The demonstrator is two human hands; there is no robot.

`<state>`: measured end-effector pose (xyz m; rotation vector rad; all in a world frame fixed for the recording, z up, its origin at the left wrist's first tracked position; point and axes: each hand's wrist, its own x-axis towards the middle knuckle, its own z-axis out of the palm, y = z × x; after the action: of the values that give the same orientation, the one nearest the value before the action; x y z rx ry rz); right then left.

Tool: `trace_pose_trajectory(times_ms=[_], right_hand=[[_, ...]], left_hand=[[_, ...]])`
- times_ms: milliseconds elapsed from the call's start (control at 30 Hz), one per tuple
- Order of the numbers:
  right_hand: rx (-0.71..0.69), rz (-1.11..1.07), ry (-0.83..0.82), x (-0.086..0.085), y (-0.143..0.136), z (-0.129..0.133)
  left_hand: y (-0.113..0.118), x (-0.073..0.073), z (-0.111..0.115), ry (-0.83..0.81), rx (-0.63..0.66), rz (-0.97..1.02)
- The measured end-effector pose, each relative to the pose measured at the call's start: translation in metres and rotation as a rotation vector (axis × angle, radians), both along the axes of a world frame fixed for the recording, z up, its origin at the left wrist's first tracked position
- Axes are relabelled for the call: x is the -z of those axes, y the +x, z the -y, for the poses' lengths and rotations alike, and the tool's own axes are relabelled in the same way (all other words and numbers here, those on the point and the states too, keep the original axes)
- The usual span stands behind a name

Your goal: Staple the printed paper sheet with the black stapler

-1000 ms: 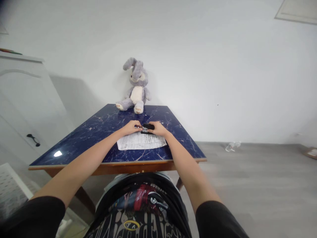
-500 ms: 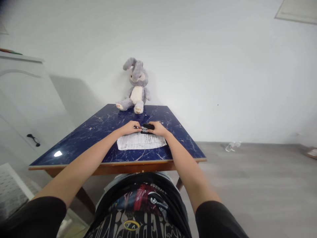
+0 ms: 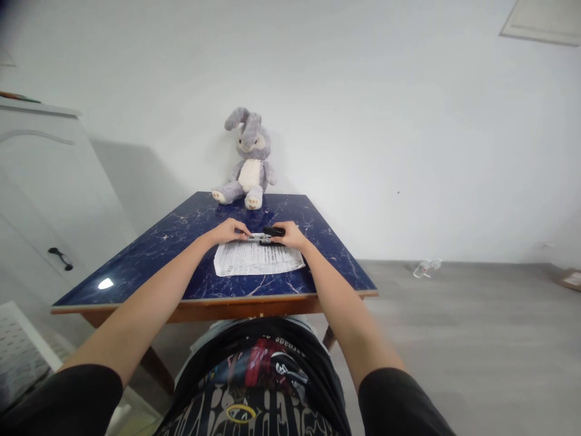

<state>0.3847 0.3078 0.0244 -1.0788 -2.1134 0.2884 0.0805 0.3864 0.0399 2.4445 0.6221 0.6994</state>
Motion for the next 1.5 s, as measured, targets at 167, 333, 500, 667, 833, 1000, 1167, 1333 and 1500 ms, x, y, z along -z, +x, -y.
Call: trace_pose_trajectory(times_ms=[167, 333, 500, 667, 833, 1000, 1167, 1333, 1500], right_hand=[[-0.088, -0.045, -0.023, -0.003, -0.004, 0.004], [-0.103, -0.004, -0.031, -0.006, -0.013, 0.009], [-0.086, -0.039, -0.024, -0.007, -0.016, 0.011], [-0.062, -0.057, -0.019, -0.005, -0.017, 0.011], [-0.064, -0.084, -0.013, -0.005, -0.019, 0.01], [-0.108, -0.026, -0.047, -0.002, -0.023, 0.01], [-0.138, 0.011, -0.057, 0.001, -0.028, 0.008], [-0.164, 0.08, -0.063, -0.006, -0.024, 0.009], [-0.146, 0.149, -0.194, -0.013, 0.003, 0.007]], left_hand=[[0.019, 0.002, 0.012, 0.006, -0.01, 0.099], [0.03, 0.004, 0.021, -0.015, 0.018, 0.11], [0.036, 0.001, 0.028, -0.018, -0.031, 0.147], [0.043, -0.002, 0.037, -0.006, -0.035, 0.147], [0.046, -0.001, 0.039, -0.017, -0.029, 0.133], [0.041, 0.002, 0.03, 0.003, -0.018, 0.057], [0.03, 0.006, 0.015, 0.049, -0.03, 0.005], [0.027, 0.013, 0.006, 0.133, -0.163, 0.005], [0.026, 0.017, 0.001, 0.19, -0.23, -0.069]])
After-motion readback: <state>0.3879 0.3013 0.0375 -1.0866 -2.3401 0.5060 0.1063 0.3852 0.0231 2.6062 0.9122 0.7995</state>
